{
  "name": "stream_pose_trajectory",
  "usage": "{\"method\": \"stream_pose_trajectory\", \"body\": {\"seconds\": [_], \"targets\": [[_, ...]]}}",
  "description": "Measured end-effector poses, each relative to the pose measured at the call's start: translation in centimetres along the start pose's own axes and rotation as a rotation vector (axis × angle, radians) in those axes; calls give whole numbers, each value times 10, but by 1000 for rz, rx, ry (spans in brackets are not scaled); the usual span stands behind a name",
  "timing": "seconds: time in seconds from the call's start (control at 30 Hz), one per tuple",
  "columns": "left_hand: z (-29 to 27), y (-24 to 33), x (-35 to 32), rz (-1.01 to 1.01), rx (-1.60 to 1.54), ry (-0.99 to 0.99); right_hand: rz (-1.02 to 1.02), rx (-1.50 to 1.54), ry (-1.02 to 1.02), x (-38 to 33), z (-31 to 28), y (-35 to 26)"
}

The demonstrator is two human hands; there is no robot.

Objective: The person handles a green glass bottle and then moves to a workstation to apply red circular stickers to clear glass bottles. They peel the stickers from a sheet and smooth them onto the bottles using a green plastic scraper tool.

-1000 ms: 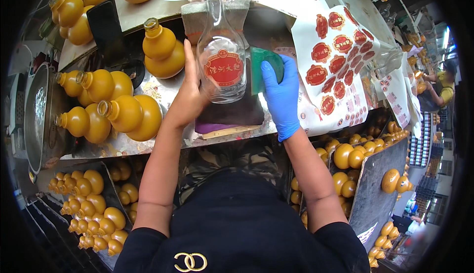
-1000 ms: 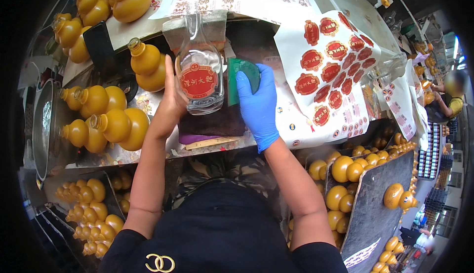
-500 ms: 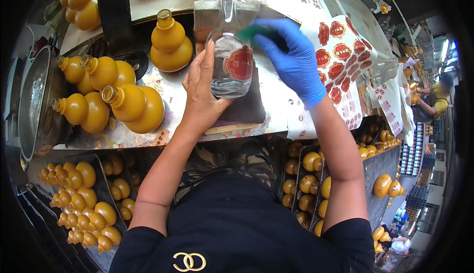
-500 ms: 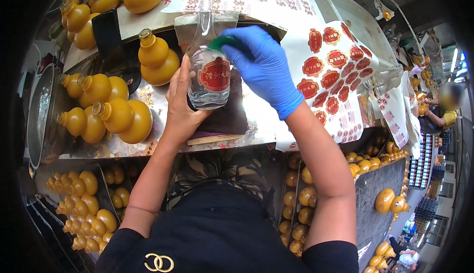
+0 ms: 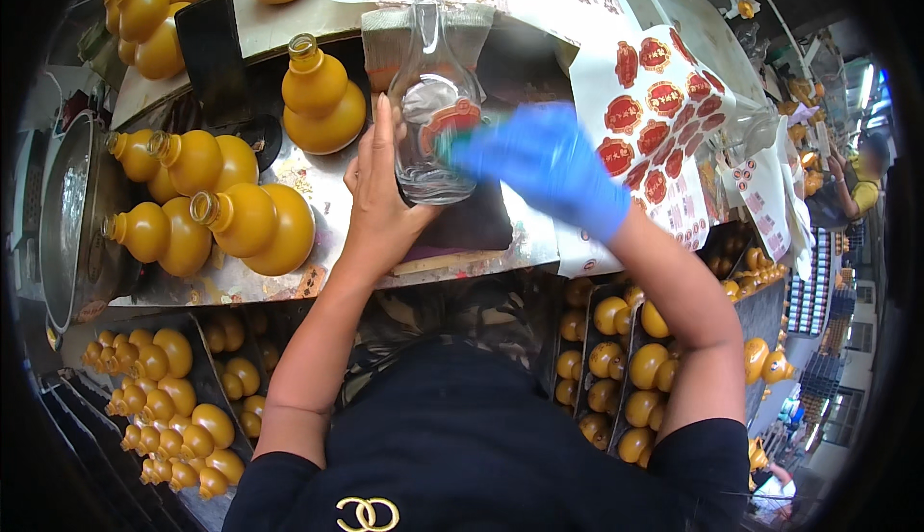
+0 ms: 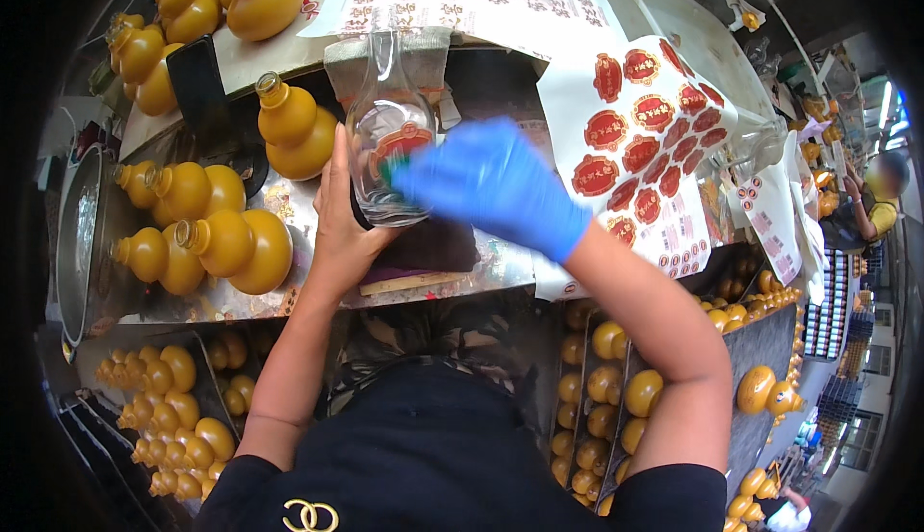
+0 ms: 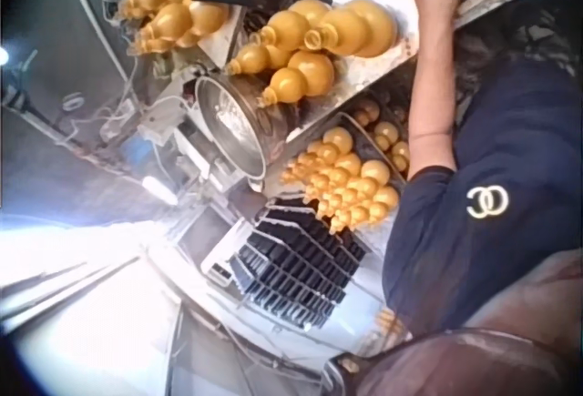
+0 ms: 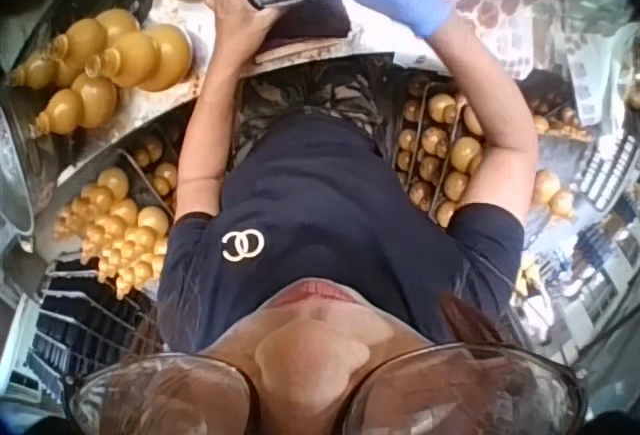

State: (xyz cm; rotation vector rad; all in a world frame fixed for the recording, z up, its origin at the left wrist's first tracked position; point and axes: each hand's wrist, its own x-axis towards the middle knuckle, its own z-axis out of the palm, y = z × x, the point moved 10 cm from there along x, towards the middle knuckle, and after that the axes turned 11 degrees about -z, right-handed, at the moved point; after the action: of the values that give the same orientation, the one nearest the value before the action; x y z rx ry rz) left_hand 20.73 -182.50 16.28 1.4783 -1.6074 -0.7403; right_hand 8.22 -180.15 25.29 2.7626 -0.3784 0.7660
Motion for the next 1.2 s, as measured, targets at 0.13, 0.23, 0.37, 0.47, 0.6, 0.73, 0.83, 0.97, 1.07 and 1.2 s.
{"method": "stream_pose_trajectory", "body": {"seconds": [0.13, 0.23, 0.37, 0.47, 0.6, 0.73, 0.83, 0.97, 1.07, 1.2], "targets": [[12, -12, 4, -48, -96, -167, 200, 514, 9, -1, 14, -5], [15, -12, 4, -56, -142, -209, 633, 773, 371, -18, 22, 80], [11, -12, 3, -79, -111, -256, 62, -127, 276, 2, -11, 47], [12, -17, 6, -78, -294, -432, 142, 548, 105, -22, 15, -10], [14, -25, 10, -279, -717, -427, 457, 560, 243, -19, -1, 40], [0, -18, 47, -406, -897, -185, 673, 574, 643, -22, -10, 123], [26, -28, 63, -431, -1043, -388, 445, 696, 324, 20, -5, 71], [24, -19, 57, -395, -966, -367, 940, 864, 560, -25, 10, 105], [24, -6, 49, -342, -921, -351, 1123, 909, 732, -56, 14, 110], [22, -13, 50, -373, -956, -316, 1217, 1092, 819, -77, 40, 82]]}}
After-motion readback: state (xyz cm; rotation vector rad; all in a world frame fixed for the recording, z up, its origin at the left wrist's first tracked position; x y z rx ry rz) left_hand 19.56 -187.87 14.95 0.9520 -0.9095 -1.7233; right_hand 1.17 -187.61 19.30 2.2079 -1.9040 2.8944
